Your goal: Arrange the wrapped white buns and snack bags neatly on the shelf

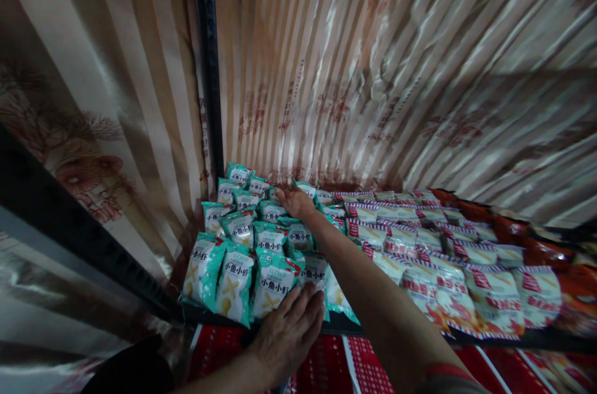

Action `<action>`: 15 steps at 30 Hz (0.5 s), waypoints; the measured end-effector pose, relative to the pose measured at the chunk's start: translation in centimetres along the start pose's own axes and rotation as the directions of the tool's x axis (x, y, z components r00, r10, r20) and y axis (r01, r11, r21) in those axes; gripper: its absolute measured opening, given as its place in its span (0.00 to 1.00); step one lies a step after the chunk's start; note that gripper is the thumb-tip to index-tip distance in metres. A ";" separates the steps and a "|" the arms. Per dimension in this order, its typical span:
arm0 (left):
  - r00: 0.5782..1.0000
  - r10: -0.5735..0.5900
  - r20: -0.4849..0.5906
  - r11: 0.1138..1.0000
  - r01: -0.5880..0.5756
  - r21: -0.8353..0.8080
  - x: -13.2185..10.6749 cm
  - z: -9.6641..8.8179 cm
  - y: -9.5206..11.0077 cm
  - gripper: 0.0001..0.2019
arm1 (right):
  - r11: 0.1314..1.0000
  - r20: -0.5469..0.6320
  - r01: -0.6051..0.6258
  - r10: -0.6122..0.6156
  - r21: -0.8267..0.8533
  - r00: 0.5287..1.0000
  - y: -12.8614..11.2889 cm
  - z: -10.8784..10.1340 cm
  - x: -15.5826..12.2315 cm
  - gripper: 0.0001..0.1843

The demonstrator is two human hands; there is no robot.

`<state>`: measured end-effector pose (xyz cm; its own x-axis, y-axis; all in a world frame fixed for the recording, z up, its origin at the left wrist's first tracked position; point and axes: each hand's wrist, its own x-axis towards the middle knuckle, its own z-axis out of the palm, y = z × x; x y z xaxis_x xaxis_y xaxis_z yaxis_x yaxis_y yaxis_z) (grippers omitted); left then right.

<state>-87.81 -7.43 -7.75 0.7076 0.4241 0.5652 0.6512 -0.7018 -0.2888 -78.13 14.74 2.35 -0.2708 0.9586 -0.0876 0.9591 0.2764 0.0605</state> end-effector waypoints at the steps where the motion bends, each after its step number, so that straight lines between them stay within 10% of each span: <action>1: 1.000 -0.001 0.000 1.000 0.001 -0.005 0.0 0.1 0.0 0.22 | 1.000 -0.006 0.015 -0.015 0.000 1.000 0.1 0.0 -0.1 0.33; 8: 1.000 -0.006 -0.021 1.000 0.006 -0.008 0.0 0.3 0.1 0.22 | 0.993 -0.159 -0.088 0.100 0.077 0.982 0.6 -1.1 -0.6 0.32; 15: 1.000 -0.007 -0.008 1.000 0.007 0.012 0.1 -0.2 0.0 0.21 | 0.901 -0.259 -0.368 0.421 0.231 0.869 5.4 -1.6 -0.9 0.33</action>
<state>-87.79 -7.51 -7.57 0.7009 0.4241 0.5735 0.6595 -0.6917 -0.2944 -72.80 15.45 4.34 0.1476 0.9671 0.2073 0.9825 -0.1193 -0.1432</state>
